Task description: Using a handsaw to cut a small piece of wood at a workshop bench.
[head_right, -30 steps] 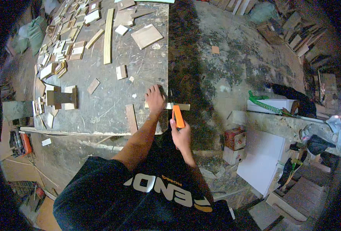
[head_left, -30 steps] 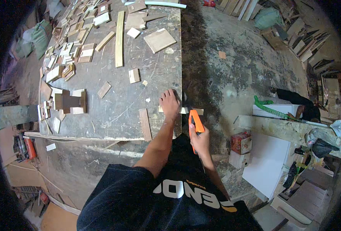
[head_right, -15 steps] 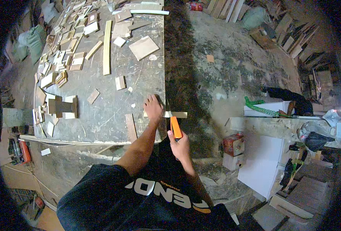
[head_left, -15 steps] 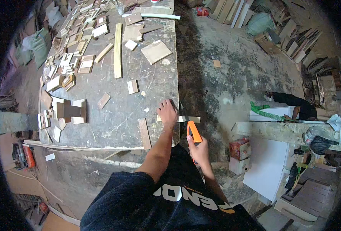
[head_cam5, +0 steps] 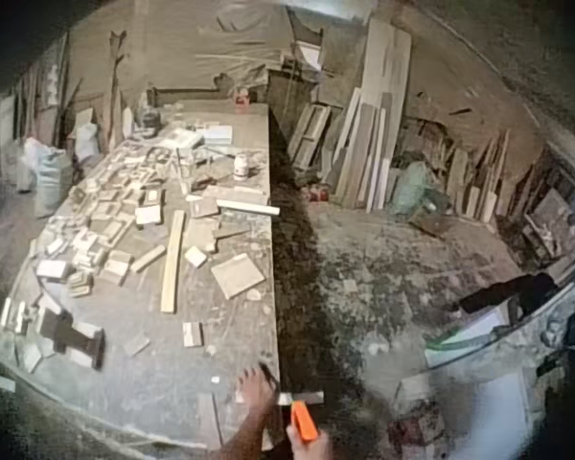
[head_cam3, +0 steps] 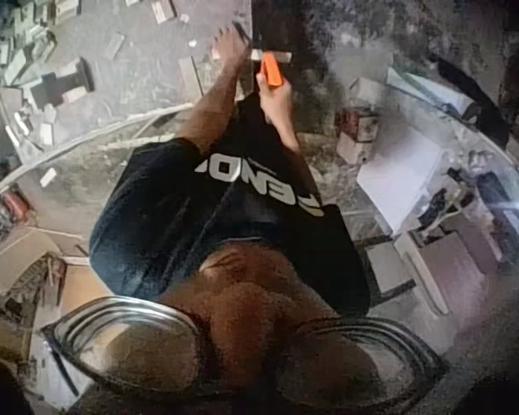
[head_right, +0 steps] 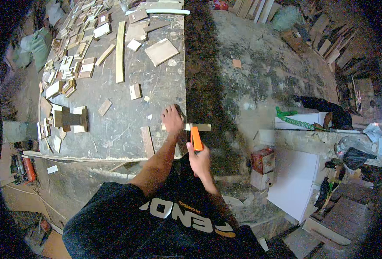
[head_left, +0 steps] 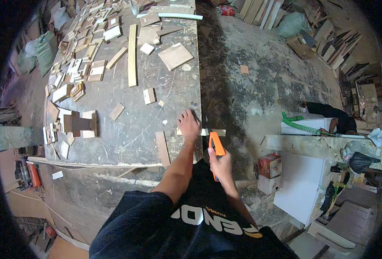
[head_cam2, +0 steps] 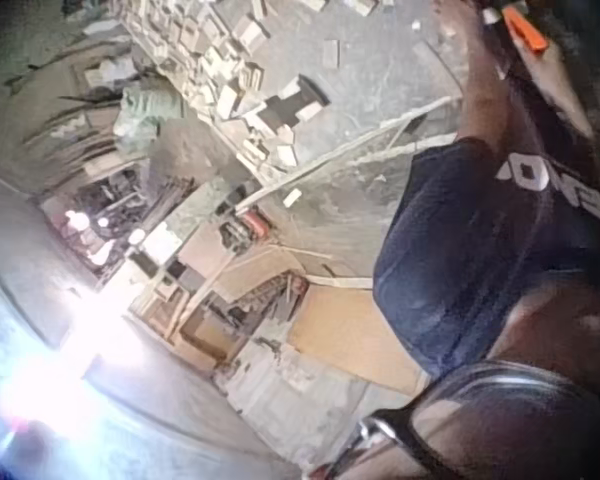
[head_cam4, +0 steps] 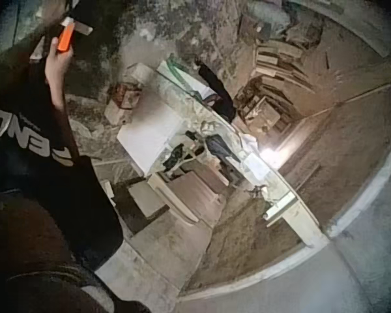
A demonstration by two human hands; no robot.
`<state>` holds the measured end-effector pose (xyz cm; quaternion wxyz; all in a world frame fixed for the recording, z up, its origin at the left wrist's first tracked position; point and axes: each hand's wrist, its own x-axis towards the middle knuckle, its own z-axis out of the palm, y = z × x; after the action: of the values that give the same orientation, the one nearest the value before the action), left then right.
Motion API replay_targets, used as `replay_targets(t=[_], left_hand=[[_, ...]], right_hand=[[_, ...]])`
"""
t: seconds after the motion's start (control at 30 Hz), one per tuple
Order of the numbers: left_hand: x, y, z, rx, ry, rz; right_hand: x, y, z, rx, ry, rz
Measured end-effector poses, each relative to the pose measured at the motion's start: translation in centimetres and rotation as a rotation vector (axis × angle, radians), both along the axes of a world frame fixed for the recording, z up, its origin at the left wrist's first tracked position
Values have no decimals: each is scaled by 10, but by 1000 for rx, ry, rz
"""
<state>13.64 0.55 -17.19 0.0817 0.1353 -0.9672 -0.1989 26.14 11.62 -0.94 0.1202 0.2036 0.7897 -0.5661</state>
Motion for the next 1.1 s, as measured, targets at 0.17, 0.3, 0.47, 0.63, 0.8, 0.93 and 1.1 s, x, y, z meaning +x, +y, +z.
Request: replay_targets(t=[0.17,0.3,0.47,0.63,0.8,0.93,1.1], left_hand=[[-5,6,6,-29,-23,5],[-8,7,6,-53,45,-4],[-5,8,6,-33,-49,-11],[-1,3,0,-77,11,-14],[-4,6,9,-53,-66,-31],[0,6,2,-34,-73,-20],[-3,4,8,-20,-99,-18]], right_hand=[[15,8,7,17,-35,-16],[5,9,2,-17,48,-23],[25,14,4,-26,102,17],[10,3,0,55,219,35],[19,15,-3,-4,118,20],[1,5,-8,-15,141,2],[11,12,15,-16,-54,22]])
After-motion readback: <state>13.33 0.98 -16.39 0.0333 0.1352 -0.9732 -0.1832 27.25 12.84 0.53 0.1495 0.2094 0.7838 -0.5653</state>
